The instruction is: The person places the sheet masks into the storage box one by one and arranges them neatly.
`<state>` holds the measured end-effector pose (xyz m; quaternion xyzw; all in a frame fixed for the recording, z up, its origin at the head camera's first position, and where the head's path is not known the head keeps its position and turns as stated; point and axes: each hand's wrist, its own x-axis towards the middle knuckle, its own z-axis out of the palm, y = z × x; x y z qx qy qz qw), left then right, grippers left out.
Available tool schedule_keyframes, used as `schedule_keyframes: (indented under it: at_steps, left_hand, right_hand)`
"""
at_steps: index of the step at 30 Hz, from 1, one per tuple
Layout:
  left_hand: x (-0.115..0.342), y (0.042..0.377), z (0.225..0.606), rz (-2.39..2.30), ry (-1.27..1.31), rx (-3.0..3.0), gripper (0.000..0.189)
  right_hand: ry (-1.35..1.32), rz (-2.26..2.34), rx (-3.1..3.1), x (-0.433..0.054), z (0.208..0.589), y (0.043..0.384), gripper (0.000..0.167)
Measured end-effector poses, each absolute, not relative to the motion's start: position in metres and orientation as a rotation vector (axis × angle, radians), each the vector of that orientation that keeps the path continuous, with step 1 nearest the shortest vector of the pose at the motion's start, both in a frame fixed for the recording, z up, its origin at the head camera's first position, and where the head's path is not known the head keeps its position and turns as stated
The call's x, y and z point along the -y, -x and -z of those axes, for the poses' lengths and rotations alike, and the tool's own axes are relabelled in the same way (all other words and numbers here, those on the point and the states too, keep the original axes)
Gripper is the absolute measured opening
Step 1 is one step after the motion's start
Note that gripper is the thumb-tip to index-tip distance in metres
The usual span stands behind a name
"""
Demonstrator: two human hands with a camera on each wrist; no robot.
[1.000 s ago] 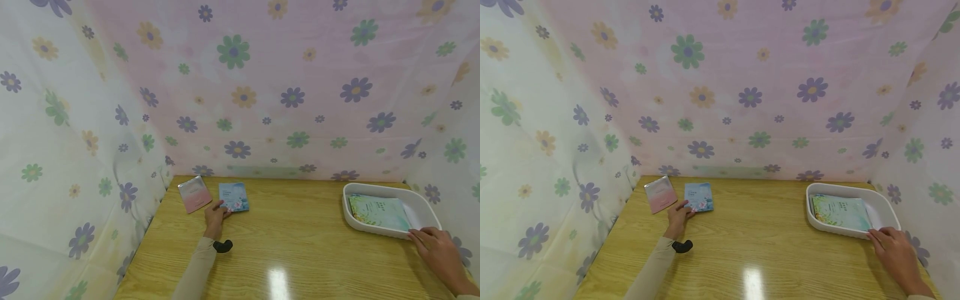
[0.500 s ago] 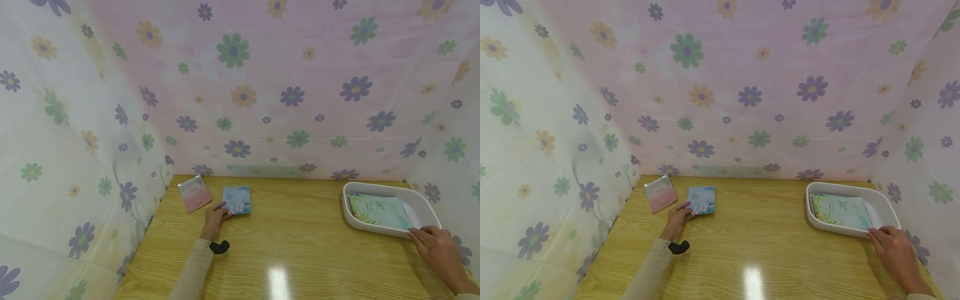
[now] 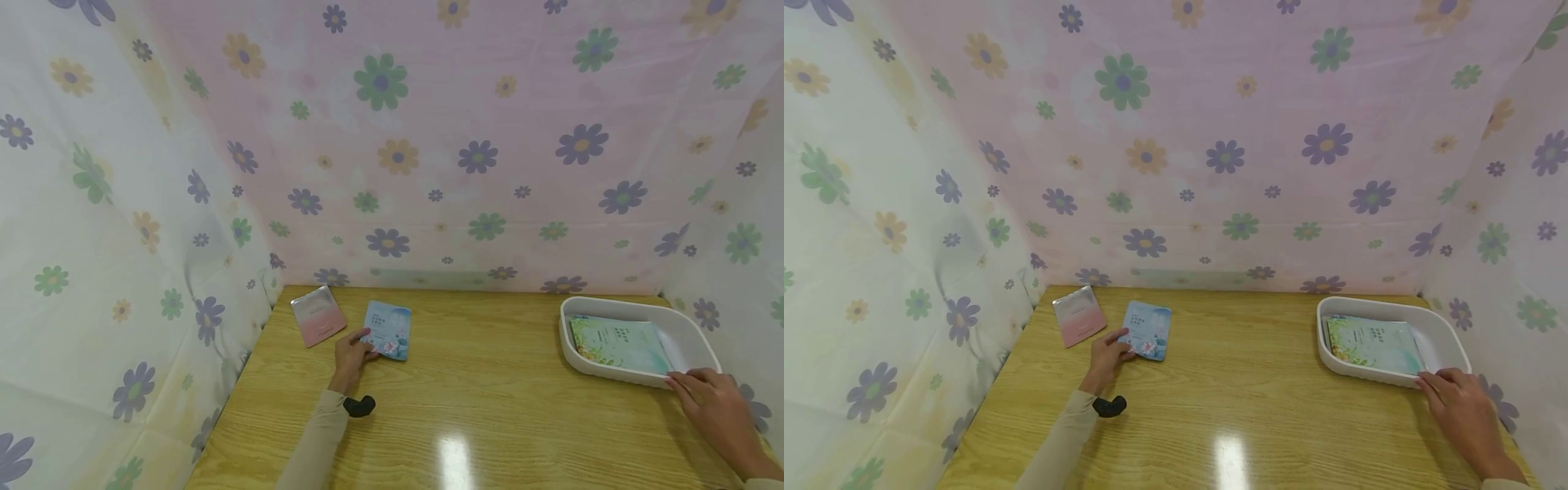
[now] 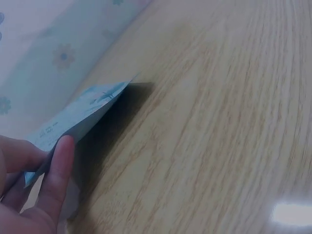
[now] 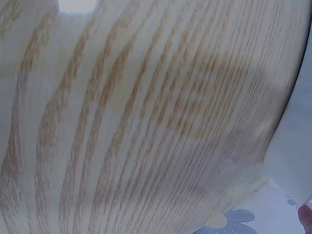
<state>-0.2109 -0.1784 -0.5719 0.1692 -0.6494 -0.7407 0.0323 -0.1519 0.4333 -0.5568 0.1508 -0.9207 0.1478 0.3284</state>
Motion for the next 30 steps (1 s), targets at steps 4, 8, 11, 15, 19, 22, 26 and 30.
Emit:
schedule_keyframes:
  at_steps: [4,8,11,15,19,22,26,30]
  left_hand:
    - [0.181,0.21,0.572,2.325,-0.459,1.989,0.043]
    - [0.182,0.209,0.57,2.381,-0.397,1.988,0.043]
    - [0.181,0.208,0.567,2.425,-0.339,1.993,0.044]
    - [0.18,0.208,0.563,2.488,-0.269,1.991,0.044]
    - [0.177,0.208,0.561,2.565,-0.235,1.963,0.045]
    - [0.174,0.208,0.559,2.609,-0.219,1.955,0.046]
    - [0.17,0.209,0.555,2.657,-0.186,1.963,0.045]
    - [0.163,0.211,0.549,2.696,-0.145,1.973,0.045]
  right_hand:
    - [-0.414,-0.382,2.397,-0.434,0.557,0.153,0.043]
    - [-0.417,-0.381,2.397,-0.435,0.557,0.153,0.046]
    - [-0.416,-0.382,2.398,-0.435,0.557,0.153,0.046]
    - [-0.407,-0.386,2.397,-0.434,0.557,0.154,0.045]
    - [-0.414,-0.385,2.388,-0.434,0.556,0.153,0.053]
    - [-0.435,-0.387,2.379,-0.433,0.556,0.153,0.065]
    - [-0.449,-0.396,2.366,-0.433,0.556,0.154,0.073]
    - [-0.432,-0.402,2.376,-0.432,0.555,0.153,0.062]
